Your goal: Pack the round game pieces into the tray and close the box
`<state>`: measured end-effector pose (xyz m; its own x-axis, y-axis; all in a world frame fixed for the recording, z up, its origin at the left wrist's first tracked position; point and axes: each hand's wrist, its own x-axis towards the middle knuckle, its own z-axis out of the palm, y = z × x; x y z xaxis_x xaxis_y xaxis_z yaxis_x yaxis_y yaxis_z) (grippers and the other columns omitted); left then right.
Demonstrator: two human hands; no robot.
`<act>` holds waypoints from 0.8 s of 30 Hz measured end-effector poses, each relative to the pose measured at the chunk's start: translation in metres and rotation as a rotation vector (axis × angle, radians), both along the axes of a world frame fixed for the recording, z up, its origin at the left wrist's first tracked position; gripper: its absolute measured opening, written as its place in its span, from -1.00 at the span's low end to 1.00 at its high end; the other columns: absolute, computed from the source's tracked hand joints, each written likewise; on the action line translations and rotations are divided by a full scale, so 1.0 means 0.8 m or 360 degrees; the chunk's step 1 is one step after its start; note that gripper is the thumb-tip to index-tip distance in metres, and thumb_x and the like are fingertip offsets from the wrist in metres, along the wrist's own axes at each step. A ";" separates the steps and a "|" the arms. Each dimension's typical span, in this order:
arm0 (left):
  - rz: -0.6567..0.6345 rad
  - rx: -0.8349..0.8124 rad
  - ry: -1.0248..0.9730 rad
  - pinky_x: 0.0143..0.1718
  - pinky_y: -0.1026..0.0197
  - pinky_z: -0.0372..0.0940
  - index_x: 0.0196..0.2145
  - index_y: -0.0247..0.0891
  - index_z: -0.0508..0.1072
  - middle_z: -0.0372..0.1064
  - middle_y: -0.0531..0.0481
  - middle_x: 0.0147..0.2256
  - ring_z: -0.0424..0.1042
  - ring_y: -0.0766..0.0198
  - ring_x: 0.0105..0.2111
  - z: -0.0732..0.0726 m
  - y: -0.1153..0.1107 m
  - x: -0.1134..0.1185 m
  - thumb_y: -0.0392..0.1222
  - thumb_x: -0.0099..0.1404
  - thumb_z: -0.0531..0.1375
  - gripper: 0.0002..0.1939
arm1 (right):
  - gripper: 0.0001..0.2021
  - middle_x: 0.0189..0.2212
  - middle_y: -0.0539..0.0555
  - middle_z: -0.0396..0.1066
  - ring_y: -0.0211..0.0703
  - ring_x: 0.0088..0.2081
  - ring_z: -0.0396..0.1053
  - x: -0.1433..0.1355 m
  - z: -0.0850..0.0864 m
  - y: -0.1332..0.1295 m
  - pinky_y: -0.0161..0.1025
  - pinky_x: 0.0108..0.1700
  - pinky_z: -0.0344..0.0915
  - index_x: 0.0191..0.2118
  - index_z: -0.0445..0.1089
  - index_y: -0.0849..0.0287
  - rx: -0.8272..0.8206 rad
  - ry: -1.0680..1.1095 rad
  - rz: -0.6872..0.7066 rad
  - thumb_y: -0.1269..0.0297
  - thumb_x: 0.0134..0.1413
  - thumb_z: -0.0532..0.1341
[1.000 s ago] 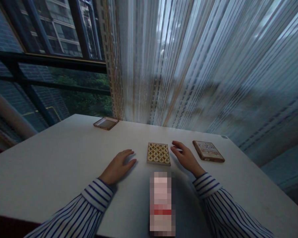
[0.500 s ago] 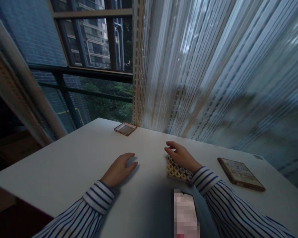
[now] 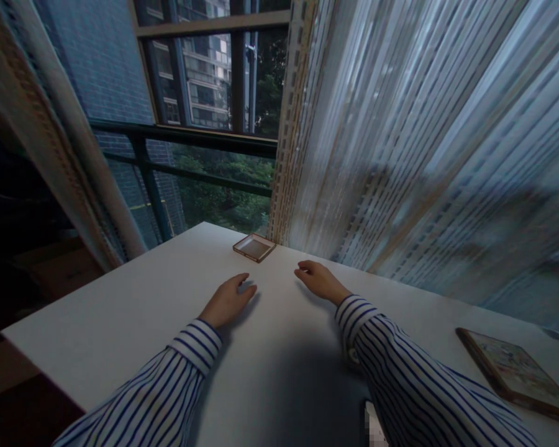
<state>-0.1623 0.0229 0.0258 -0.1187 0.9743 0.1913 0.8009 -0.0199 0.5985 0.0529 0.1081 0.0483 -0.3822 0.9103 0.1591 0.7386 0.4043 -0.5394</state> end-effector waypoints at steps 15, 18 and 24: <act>0.0247 -0.0006 0.0089 0.02 0.14 0.16 0.04 -0.48 0.28 0.29 -0.30 0.03 0.29 0.08 0.04 -0.013 0.098 -0.060 -0.10 0.27 -0.11 -0.50 | -0.66 -0.14 0.21 0.44 -0.04 -0.09 0.37 -0.064 -0.039 0.088 -0.21 -0.05 0.22 -0.10 0.40 0.29 -0.0079 -0.0082 -0.0109 0.25 0.08 0.04; 0.0264 -0.0014 0.0111 0.01 0.13 0.15 0.04 -0.42 0.28 0.30 -0.28 0.03 0.27 0.07 0.05 -0.013 0.118 -0.069 -0.11 0.29 -0.12 -0.52 | -0.65 -0.10 0.24 0.42 -0.03 -0.05 0.34 -0.076 -0.039 0.105 -0.22 -0.04 0.20 -0.08 0.39 0.32 -0.0072 -0.0080 -0.0118 0.28 0.09 0.03; 0.0370 -0.0135 0.0172 -0.05 0.06 0.16 0.06 -0.43 0.26 0.30 -0.38 0.01 0.24 -0.02 0.06 -0.017 0.151 -0.080 -0.11 0.29 -0.11 -0.52 | -0.64 -0.09 0.24 0.41 -0.06 -0.04 0.34 -0.099 -0.039 0.135 -0.28 -0.08 0.19 -0.06 0.37 0.33 -0.0077 -0.0092 -0.0143 0.29 0.12 -0.02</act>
<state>-0.2262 0.1440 0.0120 -0.3243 0.9364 0.1339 0.8374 0.2183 0.5011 -0.0266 0.2158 0.0171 -0.3058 0.9474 0.0943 0.8012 0.3096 -0.5122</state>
